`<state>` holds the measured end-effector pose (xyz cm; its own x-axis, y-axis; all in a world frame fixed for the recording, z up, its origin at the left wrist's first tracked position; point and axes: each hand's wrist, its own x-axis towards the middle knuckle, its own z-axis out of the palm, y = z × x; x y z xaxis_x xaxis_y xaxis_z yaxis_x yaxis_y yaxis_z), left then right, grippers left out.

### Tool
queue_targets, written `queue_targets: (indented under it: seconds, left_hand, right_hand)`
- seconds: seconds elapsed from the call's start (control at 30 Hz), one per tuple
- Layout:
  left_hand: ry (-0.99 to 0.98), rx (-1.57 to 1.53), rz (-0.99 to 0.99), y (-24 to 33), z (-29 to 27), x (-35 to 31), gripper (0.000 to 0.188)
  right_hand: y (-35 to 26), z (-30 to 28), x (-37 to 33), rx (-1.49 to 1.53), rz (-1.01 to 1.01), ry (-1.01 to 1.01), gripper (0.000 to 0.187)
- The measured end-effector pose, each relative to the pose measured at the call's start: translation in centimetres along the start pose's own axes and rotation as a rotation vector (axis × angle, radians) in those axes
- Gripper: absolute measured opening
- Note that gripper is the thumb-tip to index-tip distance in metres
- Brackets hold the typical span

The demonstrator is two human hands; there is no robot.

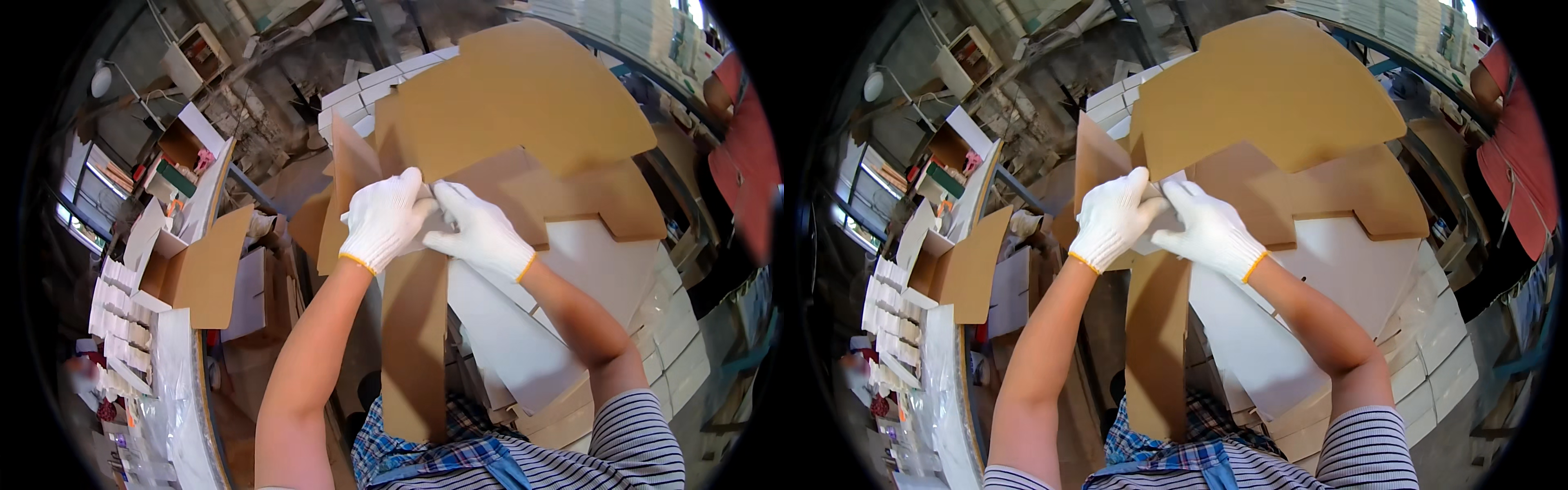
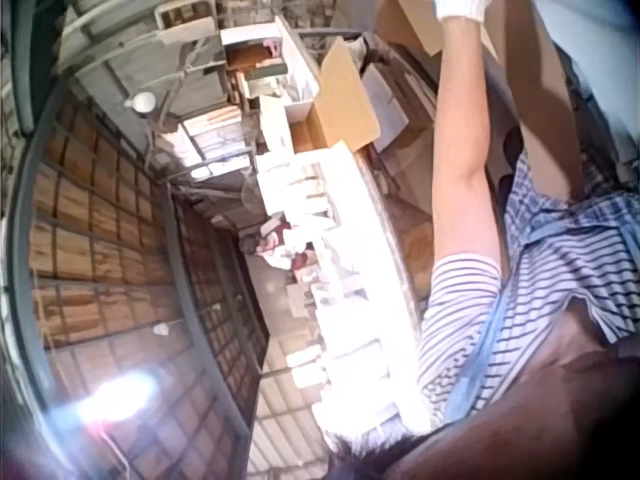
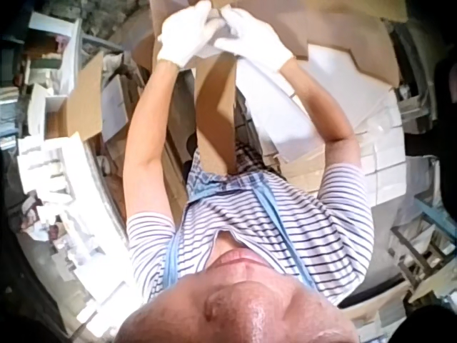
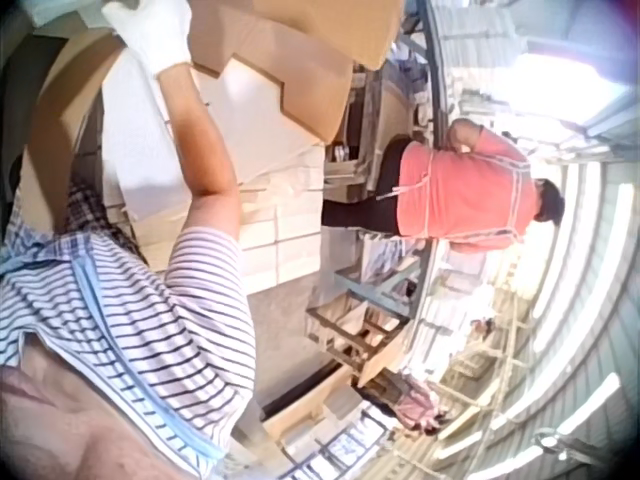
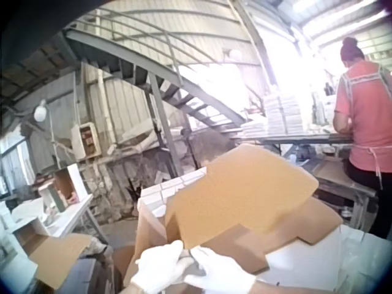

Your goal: The person assembles flat cardboard pieces into small white boxes by hand. They fold the flaps and tuck them into slots to form the box structure, then place the finished boxes into a stack on the table.

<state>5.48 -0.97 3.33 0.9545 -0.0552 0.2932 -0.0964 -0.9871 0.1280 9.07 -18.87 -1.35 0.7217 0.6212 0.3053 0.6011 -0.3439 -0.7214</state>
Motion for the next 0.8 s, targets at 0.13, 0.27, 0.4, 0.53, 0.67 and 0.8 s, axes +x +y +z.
queue_targets:
  seconds: [0.13,0.27,0.4,0.53,0.67,0.8]
  left_hand:
    - [-0.082,0.064,-0.024,-0.1,-0.1,1.3,0.043]
    - [-0.22,0.056,-0.121,0.4,-1.5,2.1,0.04]
    - [-0.075,0.018,-0.096,-1.4,0.3,2.1,0.037]
    - [0.225,-0.037,0.01,-2.1,1.6,1.5,0.024]
    - [0.551,0.079,0.091,-4.2,2.8,-2.2,0.031]
    - [0.689,0.161,0.084,-4.5,3.0,-5.0,0.026]
  right_hand:
    - [0.3,-0.3,0.0,0.024,-0.003,0.019,0.054]
    - [-0.3,0.6,0.2,-0.202,-0.083,0.072,0.05]
    - [-2.8,0.8,0.0,-0.553,-0.387,0.391,0.042]
    - [-6.4,-0.4,2.8,-0.707,-0.664,0.513,0.038]
    - [-2.3,-0.3,4.1,-0.667,-0.602,0.376,0.037]
    - [-1.7,-0.5,4.5,-0.642,-0.668,0.304,0.026]
